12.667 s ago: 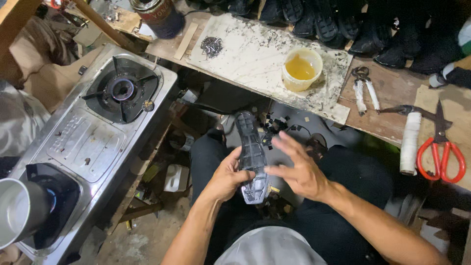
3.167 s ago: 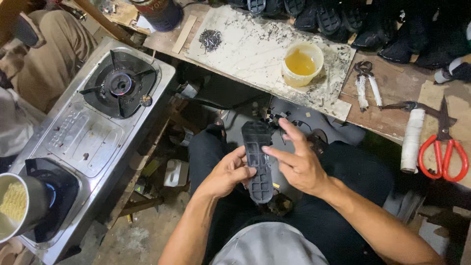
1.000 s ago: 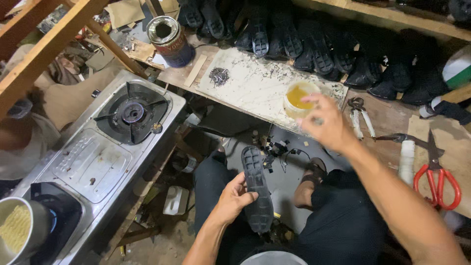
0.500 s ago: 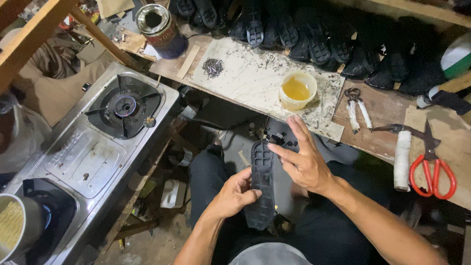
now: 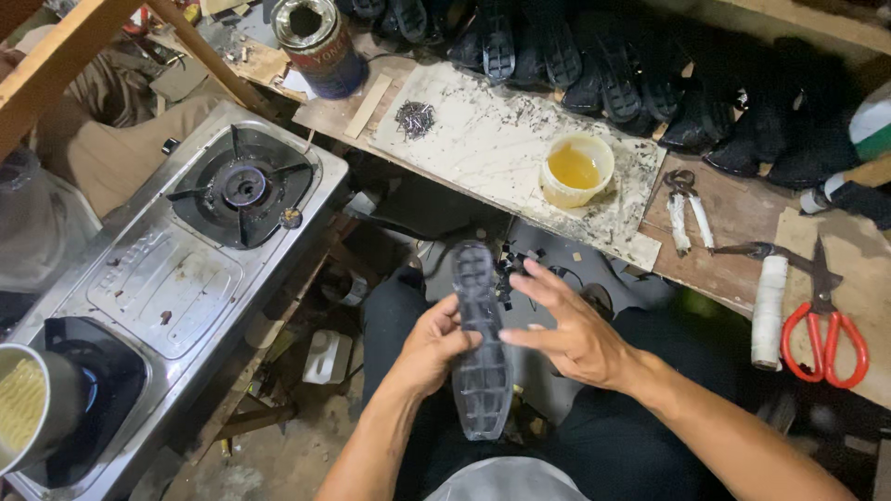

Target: The person sits holding a black shoe sole on their lap and rubs its surface by hand, repeatedly dipping fingers into a cup of yellow adhesive and spreading it over the sole. They turn the sole over to treat both sides, then place it on the shelf with other finished soles and pick up another.

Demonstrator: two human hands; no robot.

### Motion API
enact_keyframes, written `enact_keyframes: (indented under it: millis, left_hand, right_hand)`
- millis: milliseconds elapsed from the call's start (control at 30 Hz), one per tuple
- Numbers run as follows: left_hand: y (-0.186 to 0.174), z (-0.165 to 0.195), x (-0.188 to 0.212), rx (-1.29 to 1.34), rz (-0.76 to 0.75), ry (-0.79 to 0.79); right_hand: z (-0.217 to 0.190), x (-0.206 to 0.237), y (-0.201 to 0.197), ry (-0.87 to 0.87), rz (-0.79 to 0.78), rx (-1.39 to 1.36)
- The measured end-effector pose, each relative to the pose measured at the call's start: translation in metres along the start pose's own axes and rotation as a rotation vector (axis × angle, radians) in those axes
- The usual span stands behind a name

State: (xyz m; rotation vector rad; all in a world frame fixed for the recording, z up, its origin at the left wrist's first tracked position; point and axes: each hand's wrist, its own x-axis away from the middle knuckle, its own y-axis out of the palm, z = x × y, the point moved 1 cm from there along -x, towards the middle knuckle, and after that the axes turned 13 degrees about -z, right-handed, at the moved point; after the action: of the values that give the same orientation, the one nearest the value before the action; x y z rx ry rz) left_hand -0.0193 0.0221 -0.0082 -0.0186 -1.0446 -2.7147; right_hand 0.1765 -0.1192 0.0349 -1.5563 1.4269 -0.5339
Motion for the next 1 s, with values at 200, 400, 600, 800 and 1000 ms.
enact_keyframes:
  millis: [200,400,600,800,1000]
  left_hand:
    - [-0.004,0.007,0.005,0.069,0.085,0.007]
    - [0.0,-0.018,0.002,-0.095,0.116,0.053]
    - [-0.013,-0.025,0.014,-0.003,0.147,0.014]
    - [0.0,-0.016,0.008,-0.064,0.088,-0.06]
    - [0.008,-0.009,0.003,0.047,0.043,-0.044]
  right_hand:
    - [0.047,-0.01,-0.03,0.242,0.139,0.214]
    - [0.118,-0.027,-0.065,0.529,0.083,0.37]
    - [0.108,-0.033,-0.06,0.514,0.195,0.105]
    - [0.027,-0.021,-0.004,0.246,0.001,-0.29]
    - [-0.006,-0.005,0.027,0.236,0.041,-0.424]
